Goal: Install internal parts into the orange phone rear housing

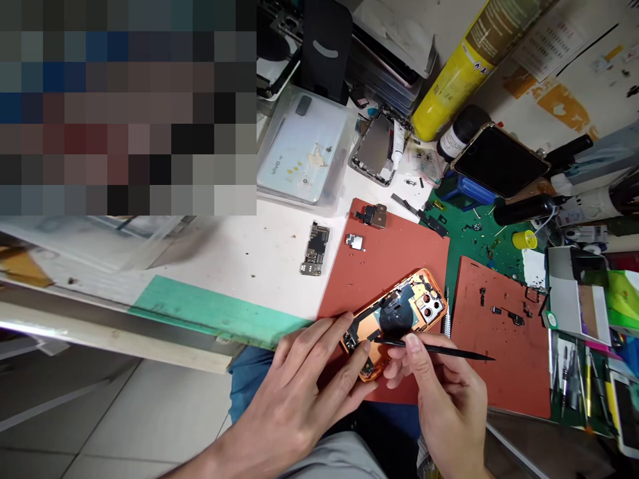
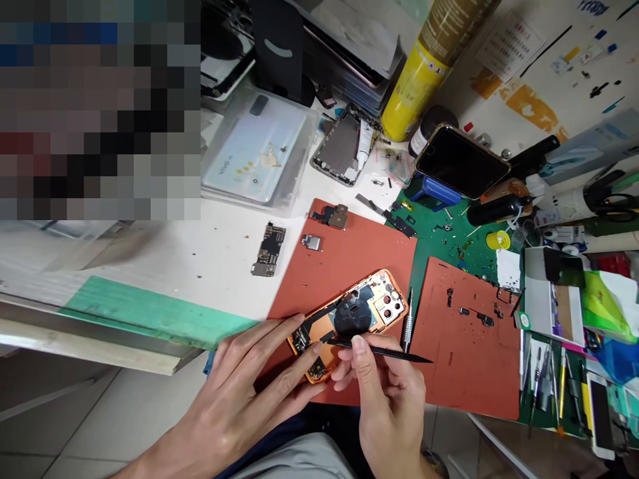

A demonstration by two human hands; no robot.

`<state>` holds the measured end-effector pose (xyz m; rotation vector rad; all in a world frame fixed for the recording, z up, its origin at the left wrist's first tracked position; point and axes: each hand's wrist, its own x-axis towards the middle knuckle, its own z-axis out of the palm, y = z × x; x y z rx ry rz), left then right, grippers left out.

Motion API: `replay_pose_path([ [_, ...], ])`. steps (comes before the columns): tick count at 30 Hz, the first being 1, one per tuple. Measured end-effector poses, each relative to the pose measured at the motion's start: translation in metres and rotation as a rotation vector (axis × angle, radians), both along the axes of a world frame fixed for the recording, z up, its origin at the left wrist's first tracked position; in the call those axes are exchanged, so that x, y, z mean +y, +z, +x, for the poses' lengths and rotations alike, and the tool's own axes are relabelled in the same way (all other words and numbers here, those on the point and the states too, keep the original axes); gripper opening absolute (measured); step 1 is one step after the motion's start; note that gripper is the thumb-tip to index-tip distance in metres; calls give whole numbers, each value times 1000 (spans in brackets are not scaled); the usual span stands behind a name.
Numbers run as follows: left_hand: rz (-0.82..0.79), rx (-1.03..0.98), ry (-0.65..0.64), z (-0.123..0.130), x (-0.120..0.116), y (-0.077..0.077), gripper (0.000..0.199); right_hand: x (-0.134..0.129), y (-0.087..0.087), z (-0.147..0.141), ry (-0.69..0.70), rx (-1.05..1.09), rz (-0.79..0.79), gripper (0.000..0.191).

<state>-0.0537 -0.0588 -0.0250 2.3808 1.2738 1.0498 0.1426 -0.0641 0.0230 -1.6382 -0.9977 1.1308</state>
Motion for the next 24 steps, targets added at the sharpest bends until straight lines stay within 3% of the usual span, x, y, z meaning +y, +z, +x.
replay_pose_path([
  [24,5,34,13,1,0,0,27,4,4,-2,30,-7,7,20],
])
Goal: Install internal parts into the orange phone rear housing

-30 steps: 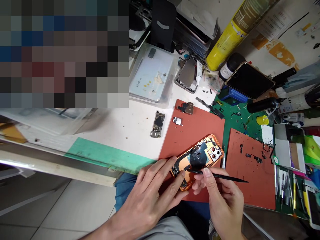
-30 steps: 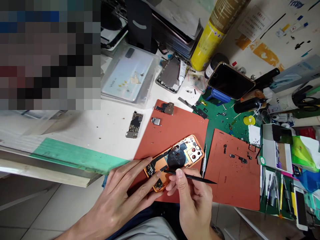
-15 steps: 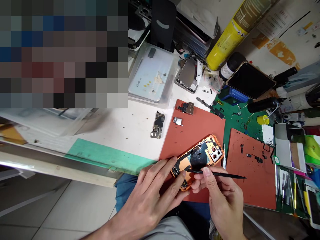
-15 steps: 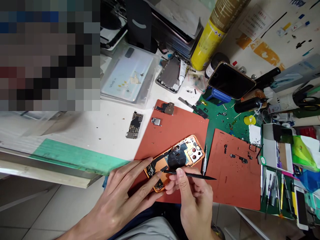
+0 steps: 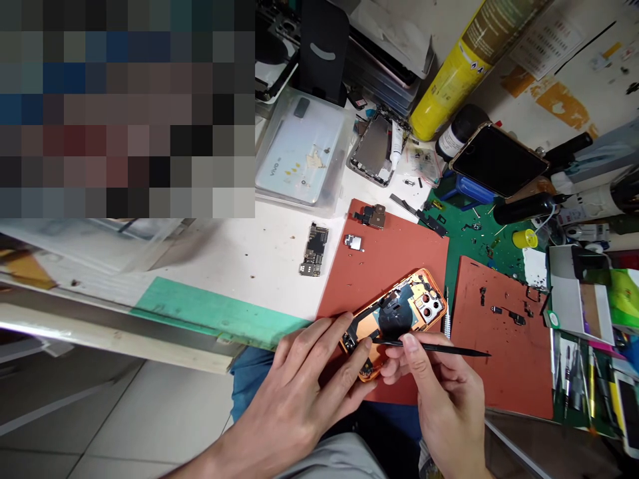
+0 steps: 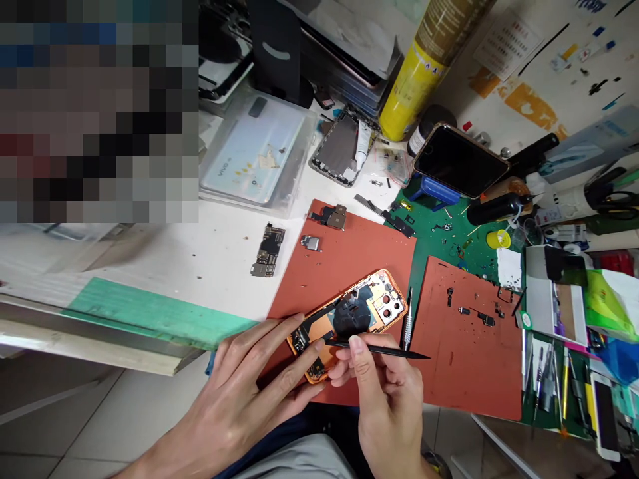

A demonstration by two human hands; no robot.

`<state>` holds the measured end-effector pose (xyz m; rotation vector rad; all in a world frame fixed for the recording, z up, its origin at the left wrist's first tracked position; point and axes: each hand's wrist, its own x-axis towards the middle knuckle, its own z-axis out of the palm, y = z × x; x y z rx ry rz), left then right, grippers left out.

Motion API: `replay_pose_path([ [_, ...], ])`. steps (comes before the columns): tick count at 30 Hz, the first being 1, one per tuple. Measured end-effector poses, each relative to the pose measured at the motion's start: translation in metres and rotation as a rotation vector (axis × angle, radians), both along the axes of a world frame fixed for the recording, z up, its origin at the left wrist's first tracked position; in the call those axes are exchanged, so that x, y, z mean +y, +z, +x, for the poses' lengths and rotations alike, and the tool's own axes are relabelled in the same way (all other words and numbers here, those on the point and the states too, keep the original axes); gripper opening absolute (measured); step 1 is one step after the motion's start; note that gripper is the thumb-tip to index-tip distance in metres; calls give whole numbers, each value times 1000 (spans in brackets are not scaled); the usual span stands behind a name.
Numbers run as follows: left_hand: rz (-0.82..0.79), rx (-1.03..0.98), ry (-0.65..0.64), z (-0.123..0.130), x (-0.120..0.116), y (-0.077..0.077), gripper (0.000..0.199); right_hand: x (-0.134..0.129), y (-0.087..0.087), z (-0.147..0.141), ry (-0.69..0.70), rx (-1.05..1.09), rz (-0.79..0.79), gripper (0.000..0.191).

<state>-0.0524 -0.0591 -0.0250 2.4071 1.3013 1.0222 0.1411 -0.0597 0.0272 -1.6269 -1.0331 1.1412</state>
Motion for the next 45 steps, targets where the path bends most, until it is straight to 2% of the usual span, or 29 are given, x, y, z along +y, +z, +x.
replay_pose_path([
  [7,12,7,-4,0,0,-1,27,-4,-4,2,32,11,-32,16],
  [14,12,-6,-9,-1,-2,-4,34,-8,-12,4,-67,101,14,18],
  [23,11,0,3,1,2,0,29,-6,-8,3,-32,72,23,20],
  [31,-8,21,14,1,-1,0,31,-10,-8,2,-53,-79,168,15],
  [36,-15,13,10,1,-1,0,30,-5,6,12,-101,-133,267,22],
  [38,-11,13,8,1,-1,0,28,-2,14,19,-62,-91,207,28],
  [42,-14,3,3,1,0,3,33,-8,26,39,97,-49,-10,32],
  [45,-44,-39,21,2,0,5,35,-21,28,51,113,-54,-150,30],
])
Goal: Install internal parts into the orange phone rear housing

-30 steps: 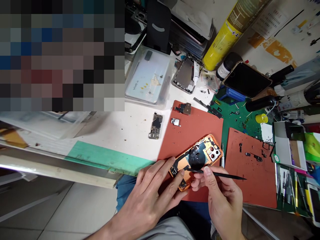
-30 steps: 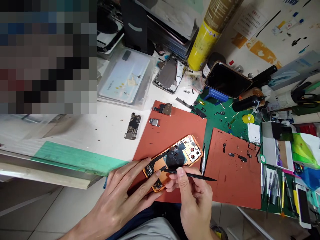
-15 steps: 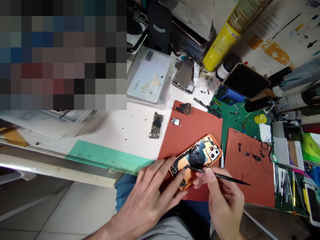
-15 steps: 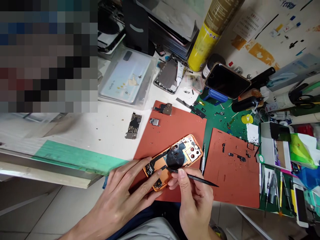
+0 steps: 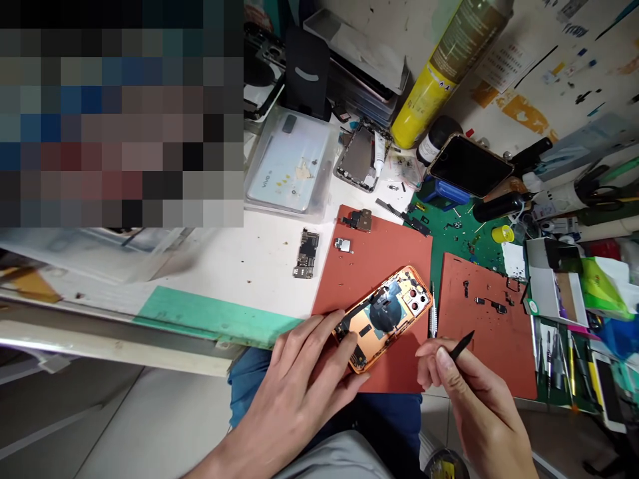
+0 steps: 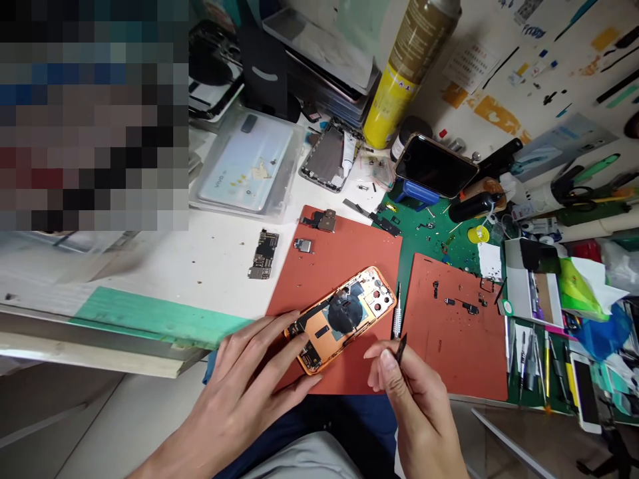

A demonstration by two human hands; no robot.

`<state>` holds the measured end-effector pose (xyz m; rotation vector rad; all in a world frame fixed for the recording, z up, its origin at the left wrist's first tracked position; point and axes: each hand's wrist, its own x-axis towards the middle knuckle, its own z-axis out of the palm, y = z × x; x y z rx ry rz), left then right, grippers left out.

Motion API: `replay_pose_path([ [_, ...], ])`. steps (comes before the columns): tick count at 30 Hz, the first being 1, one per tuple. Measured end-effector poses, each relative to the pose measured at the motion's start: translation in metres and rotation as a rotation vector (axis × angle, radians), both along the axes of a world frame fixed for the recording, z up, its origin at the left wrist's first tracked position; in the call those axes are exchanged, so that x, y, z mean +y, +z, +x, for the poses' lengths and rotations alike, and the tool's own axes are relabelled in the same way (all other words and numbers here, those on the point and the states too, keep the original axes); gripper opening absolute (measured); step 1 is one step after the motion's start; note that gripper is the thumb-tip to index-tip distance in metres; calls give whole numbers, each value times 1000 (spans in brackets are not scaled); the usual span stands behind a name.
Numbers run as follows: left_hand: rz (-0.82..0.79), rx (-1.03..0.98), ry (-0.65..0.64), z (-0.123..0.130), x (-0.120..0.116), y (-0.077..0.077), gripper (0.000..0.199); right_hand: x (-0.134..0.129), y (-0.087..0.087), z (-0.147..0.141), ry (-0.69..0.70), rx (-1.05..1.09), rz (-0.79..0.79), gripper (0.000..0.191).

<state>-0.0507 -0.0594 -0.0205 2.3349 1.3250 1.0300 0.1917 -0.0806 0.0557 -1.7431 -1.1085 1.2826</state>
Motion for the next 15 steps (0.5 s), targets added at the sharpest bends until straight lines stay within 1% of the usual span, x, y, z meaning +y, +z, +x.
replay_pose_path([
  [2,-12,-12,27,2,0,1,35,-8,1,5,-15,-43,-59,34],
  [5,-1,2,57,6,0,1,35,-14,4,10,23,-181,-51,37],
  [8,27,-10,60,9,2,0,37,-16,7,19,99,-397,16,32],
  [10,55,-35,48,8,3,-1,43,-20,7,27,131,-514,94,28],
  [12,87,-66,34,6,3,-1,53,-25,6,33,129,-546,181,24],
  [14,86,-113,18,3,1,-1,64,-30,3,34,88,-487,222,19],
  [15,55,-155,18,2,0,0,69,-32,1,31,59,-429,226,17],
])
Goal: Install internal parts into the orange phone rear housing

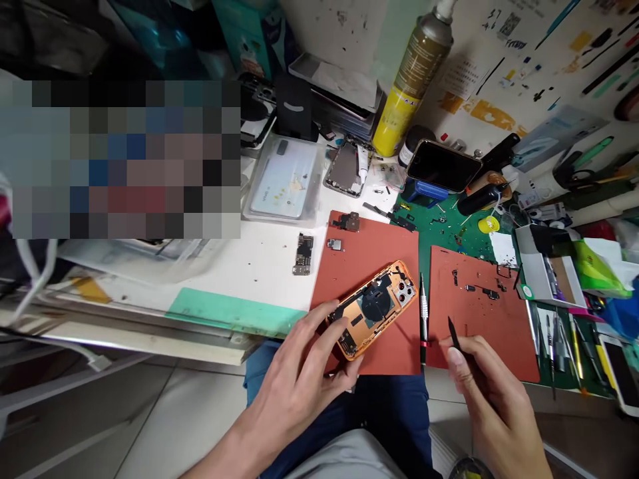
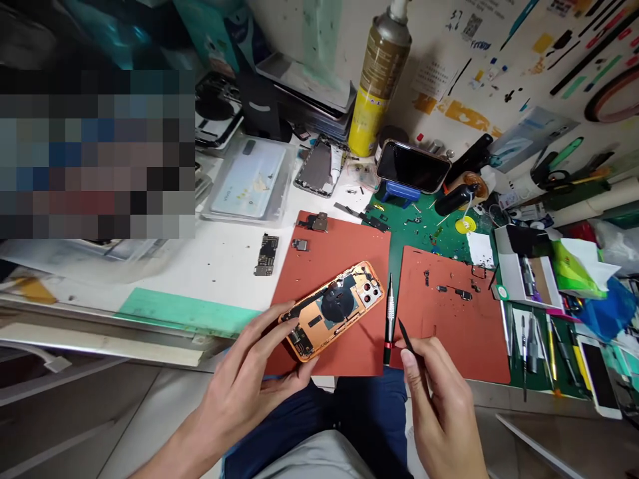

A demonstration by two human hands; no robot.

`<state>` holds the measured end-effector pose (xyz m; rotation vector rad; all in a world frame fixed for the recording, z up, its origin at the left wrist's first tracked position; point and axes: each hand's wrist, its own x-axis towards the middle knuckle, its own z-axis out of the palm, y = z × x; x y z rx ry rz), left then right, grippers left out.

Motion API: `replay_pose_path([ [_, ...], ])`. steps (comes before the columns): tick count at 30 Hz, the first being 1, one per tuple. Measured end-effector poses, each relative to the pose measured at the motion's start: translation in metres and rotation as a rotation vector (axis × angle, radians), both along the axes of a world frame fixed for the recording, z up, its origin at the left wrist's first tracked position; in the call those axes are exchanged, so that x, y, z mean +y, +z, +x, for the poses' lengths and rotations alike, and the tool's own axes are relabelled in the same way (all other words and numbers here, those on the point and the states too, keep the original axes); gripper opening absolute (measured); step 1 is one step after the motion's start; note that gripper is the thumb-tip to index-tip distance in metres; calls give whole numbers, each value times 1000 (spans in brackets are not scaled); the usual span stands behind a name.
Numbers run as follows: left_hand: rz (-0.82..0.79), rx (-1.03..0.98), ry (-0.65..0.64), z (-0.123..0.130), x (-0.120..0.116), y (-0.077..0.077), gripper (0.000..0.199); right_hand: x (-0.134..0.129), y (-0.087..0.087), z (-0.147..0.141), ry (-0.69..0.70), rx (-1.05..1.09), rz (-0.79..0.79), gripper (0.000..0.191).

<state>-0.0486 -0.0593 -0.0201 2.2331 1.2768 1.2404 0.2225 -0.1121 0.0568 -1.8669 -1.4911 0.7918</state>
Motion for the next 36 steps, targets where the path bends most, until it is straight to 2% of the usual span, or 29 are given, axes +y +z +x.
replay_pose_path([
  [2,-151,-142,8,-1,-3,4,74,-1,-3,-11,-40,139,-11,16],
  [4,-379,-358,30,-1,-5,9,75,2,-6,-26,-63,257,-27,18],
  [8,-781,-732,42,4,-4,24,79,22,-12,-61,-47,339,15,19],
  [10,-929,-839,41,7,-3,30,85,33,-17,-76,-33,349,82,17],
  [12,-1007,-909,47,12,-3,32,88,40,-24,-87,-32,359,138,14],
  [17,-953,-918,112,27,-12,24,69,41,-40,-100,-60,367,244,17],
  [22,-870,-835,136,37,-17,15,51,39,-48,-103,-96,350,292,17],
  [27,-808,-740,194,41,-18,9,41,38,-55,-106,-136,359,322,16],
  [32,-767,-649,271,43,-20,4,38,36,-55,-106,-165,373,276,16],
  [36,-817,-707,271,44,-17,6,42,37,-46,-98,-189,426,156,18],
])
